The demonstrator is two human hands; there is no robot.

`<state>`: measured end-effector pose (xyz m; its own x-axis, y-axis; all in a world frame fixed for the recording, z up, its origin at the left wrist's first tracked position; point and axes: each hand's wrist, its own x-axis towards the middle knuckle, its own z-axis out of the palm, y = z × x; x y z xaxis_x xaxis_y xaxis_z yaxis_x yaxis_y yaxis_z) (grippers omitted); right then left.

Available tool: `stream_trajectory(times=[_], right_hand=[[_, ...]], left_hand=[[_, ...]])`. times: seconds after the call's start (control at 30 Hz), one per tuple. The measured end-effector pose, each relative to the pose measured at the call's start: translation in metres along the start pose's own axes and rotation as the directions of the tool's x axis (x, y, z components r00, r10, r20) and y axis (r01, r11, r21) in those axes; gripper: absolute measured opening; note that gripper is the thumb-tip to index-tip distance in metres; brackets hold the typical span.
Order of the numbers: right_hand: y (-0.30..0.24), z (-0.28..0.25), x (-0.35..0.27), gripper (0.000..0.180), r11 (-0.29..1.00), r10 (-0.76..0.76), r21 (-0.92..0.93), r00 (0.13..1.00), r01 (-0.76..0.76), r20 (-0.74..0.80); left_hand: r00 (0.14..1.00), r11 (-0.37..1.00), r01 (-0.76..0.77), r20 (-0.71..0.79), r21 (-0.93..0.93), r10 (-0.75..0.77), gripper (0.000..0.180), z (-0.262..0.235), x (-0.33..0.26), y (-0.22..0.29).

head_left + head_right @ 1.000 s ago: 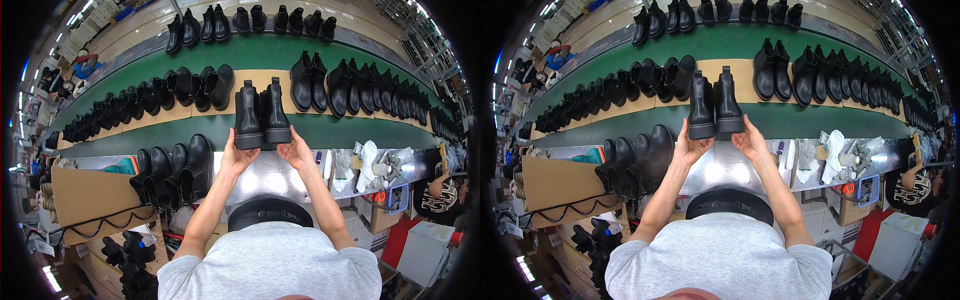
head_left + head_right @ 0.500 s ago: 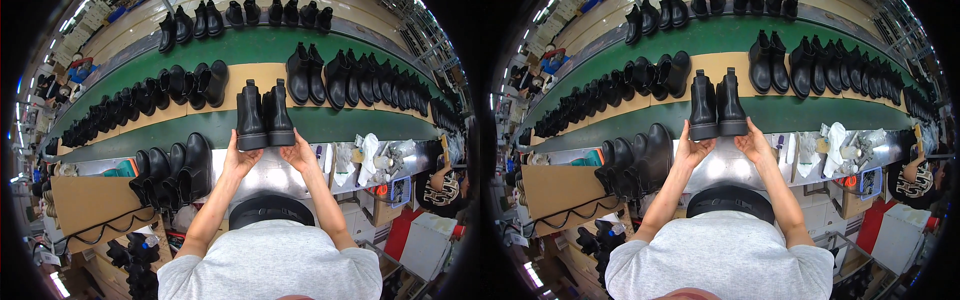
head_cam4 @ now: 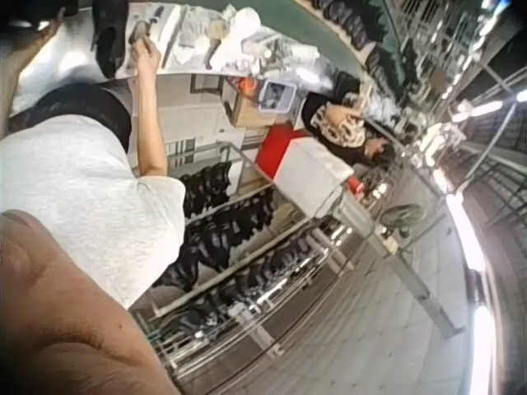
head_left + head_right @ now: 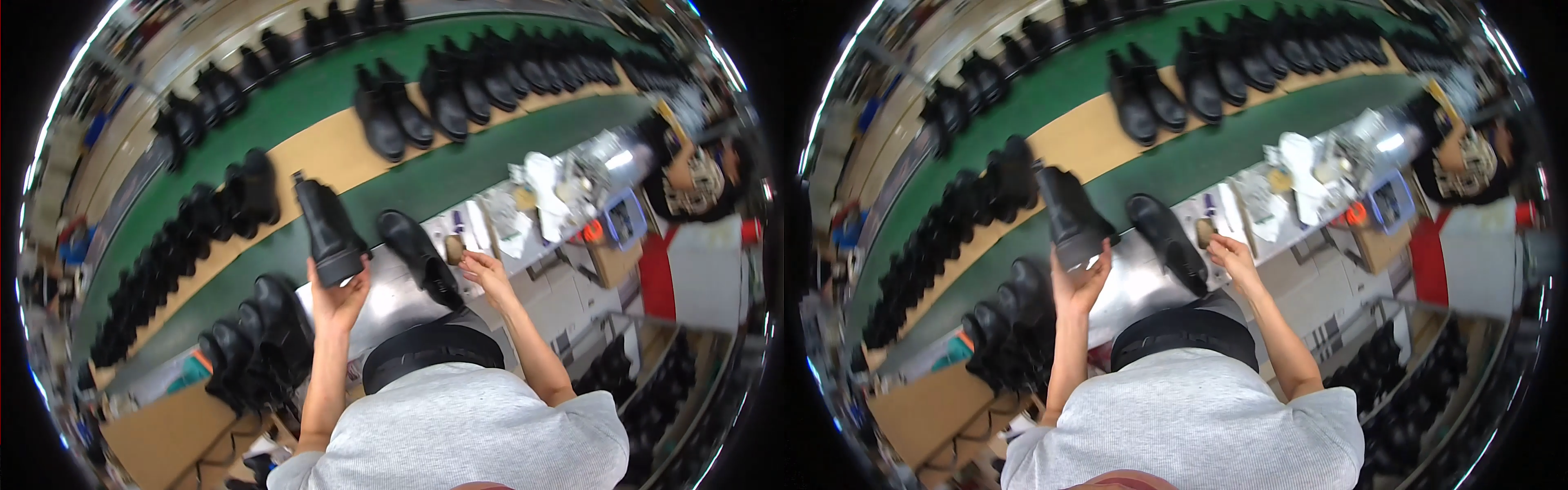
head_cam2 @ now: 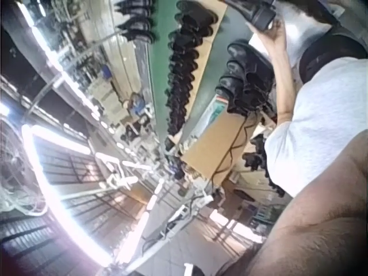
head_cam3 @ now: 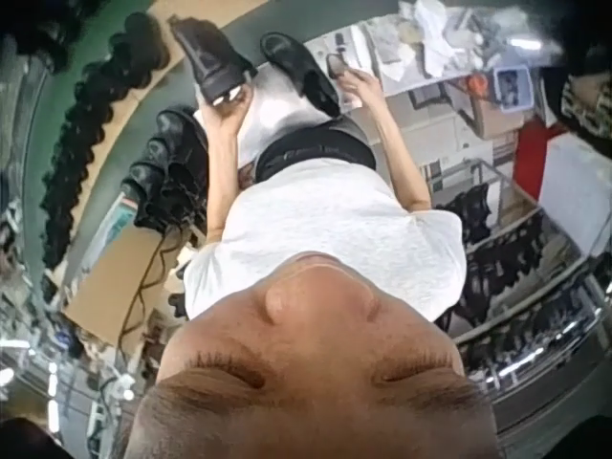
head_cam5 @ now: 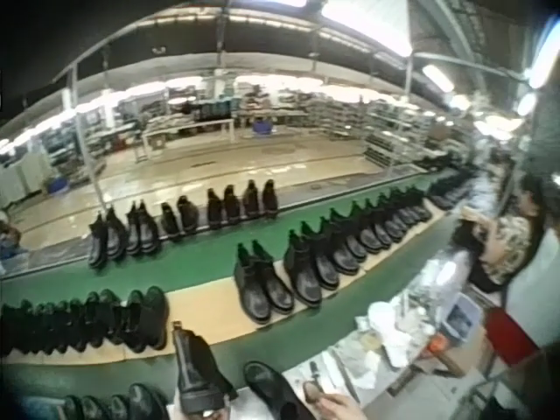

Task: Clean and inspect black leather boots on a factory assembly line.

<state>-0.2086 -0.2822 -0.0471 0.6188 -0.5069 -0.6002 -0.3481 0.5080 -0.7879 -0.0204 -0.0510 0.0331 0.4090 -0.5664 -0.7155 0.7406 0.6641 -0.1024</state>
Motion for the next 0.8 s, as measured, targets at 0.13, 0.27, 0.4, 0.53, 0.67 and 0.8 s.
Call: stream_trajectory(times=[0.13, 0.27, 0.4, 0.53, 0.67, 0.8], right_hand=[[-0.010, -0.066, -0.001, 0.029, 0.924, -0.315, -0.298, 0.920, 0.241, -0.234], [-0.061, -0.115, 0.009, 0.035, 0.435, -0.747, -0.895, 0.593, 0.093, -0.302], [-0.068, -0.155, 0.061, 0.042, 0.151, -0.856, -0.988, 0.494, -0.042, -0.152], [-0.064, -0.184, 0.095, 0.038, 0.172, -0.842, -0.985, 0.524, 0.028, -0.133], [-0.089, -0.187, 0.090, 0.027, 0.219, -0.942, -0.955, 0.300, 0.199, -0.153], [-0.119, -0.160, 0.033, 0.031, 0.461, -0.830, -0.800, 0.505, 0.384, -0.236]], left_hand=[[0.994, 0.983, -0.040, -0.091, 0.180, 0.057, 0.059, 0.016, -0.022, -0.019], [0.996, 0.969, 0.045, -0.086, 0.242, -0.025, 0.058, 0.003, -0.030, -0.032], [0.991, 0.961, 0.027, -0.134, 0.276, 0.011, 0.058, -0.001, -0.030, -0.047], [0.990, 0.968, -0.109, -0.061, 0.226, 0.125, 0.056, 0.004, -0.026, -0.061], [0.992, 0.966, -0.111, -0.037, 0.236, 0.123, 0.056, -0.007, -0.016, -0.064], [0.991, 0.960, -0.068, -0.095, 0.273, 0.097, 0.056, 0.002, -0.015, -0.066]])
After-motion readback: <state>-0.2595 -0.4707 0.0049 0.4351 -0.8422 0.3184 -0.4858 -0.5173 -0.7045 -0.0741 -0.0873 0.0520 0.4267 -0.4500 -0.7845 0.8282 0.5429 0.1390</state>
